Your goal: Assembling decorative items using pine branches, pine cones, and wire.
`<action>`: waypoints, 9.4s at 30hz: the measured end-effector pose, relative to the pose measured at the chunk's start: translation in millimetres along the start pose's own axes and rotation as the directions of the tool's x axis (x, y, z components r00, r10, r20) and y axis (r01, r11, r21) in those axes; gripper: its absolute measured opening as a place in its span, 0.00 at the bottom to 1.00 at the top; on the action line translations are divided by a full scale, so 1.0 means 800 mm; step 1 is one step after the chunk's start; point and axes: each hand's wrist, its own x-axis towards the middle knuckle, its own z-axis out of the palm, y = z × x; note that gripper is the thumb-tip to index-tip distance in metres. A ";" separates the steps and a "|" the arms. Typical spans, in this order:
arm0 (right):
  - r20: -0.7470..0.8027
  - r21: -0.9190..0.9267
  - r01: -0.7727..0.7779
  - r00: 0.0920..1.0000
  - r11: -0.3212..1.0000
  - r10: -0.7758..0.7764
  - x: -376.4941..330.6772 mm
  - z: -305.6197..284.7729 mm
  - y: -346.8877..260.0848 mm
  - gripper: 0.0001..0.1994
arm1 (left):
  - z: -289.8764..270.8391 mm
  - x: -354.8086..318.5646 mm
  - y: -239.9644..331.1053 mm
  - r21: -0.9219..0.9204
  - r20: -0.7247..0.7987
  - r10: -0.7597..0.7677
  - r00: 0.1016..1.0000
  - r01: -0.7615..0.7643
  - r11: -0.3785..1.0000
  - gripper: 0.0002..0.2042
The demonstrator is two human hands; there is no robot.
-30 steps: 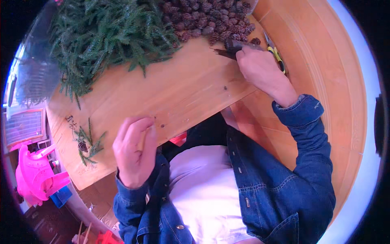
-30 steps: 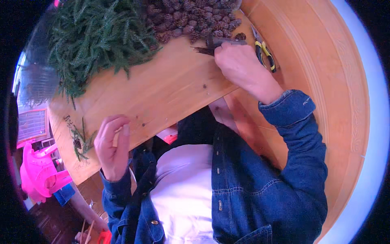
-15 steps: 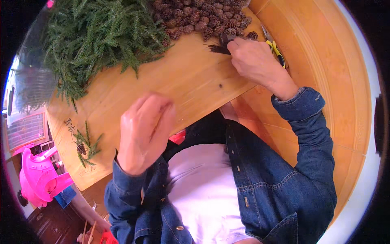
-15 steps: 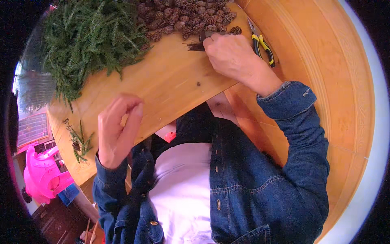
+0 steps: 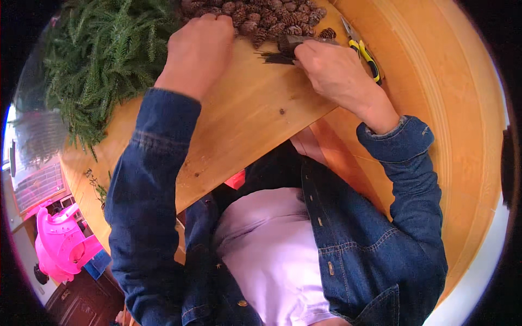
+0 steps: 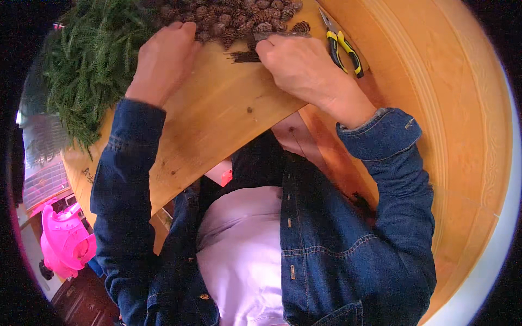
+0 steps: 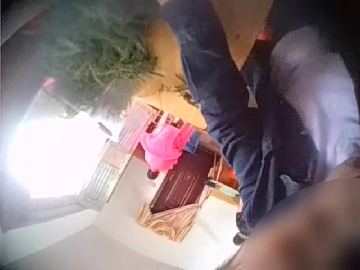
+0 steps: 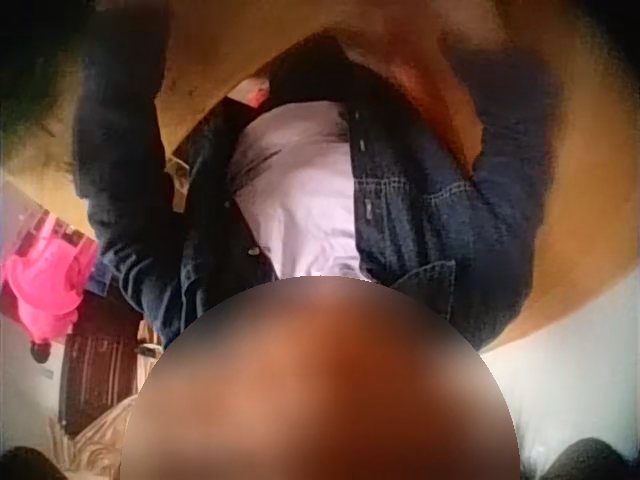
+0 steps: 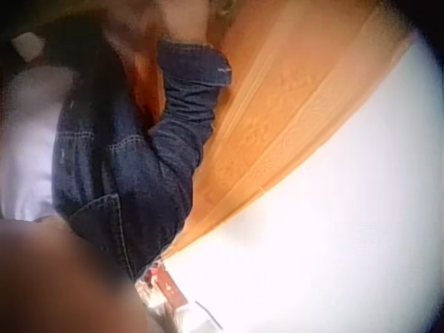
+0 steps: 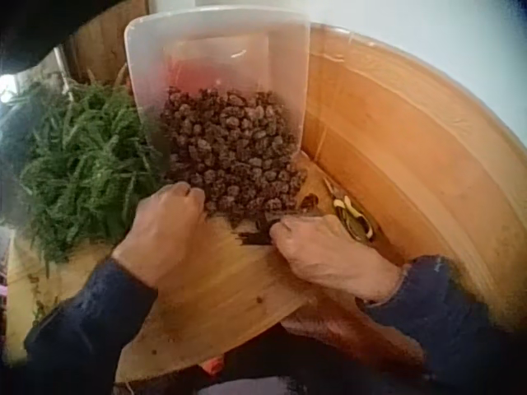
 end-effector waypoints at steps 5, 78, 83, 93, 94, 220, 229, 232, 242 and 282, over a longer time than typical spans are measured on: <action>-0.048 0.097 0.004 0.999 0.995 0.001 -0.005 0.001 0.001 0.03 | 0.014 0.001 -0.002 0.060 0.113 -0.055 0.992 0.048 0.997 0.07; -0.018 0.912 -0.017 0.997 0.410 0.081 -0.014 -0.006 -0.233 0.04 | -0.059 -0.267 0.091 -0.986 0.168 -0.792 0.588 0.107 -0.129 0.12; 0.017 0.911 -0.058 0.994 0.409 0.104 -0.016 -0.002 -0.234 0.05 | -0.057 -0.268 0.093 -0.984 0.178 -0.798 0.576 0.099 -0.148 0.13; 0.037 0.906 -0.076 0.994 0.416 0.100 -0.015 -0.002 -0.230 0.10 | -0.055 -0.268 0.088 -0.893 0.313 -0.708 0.633 -0.057 -0.446 0.13; 0.001 0.896 -0.034 0.997 0.442 0.074 -0.015 -0.001 -0.228 0.11 | -0.055 -0.268 0.087 -0.892 0.315 -0.706 0.635 -0.055 -0.448 0.13; -0.244 0.913 0.218 0.969 0.345 0.035 -0.033 -0.014 -0.210 0.08 | -0.069 -0.268 0.073 -0.967 0.070 -0.352 0.933 0.150 0.204 0.14; -0.219 0.904 0.195 0.975 0.380 0.020 -0.022 -0.021 -0.214 0.05 | -0.073 -0.261 0.071 -0.956 0.055 -0.385 0.921 0.160 0.247 0.13; -0.164 0.928 0.133 0.984 0.348 0.063 -0.021 -0.017 -0.217 0.03 | -0.073 -0.262 0.071 -0.942 0.039 -0.407 0.913 0.170 0.289 0.13; -0.139 0.913 0.089 0.985 0.398 0.100 -0.014 -0.015 -0.215 0.03 | -0.068 -0.254 0.070 -0.908 -0.034 -0.409 0.912 0.142 0.393 0.15; -0.227 0.926 0.206 0.973 0.317 0.030 0.019 0.000 -0.209 0.04 | -0.087 -0.248 0.059 -0.953 0.302 -0.496 0.814 0.246 -0.177 0.09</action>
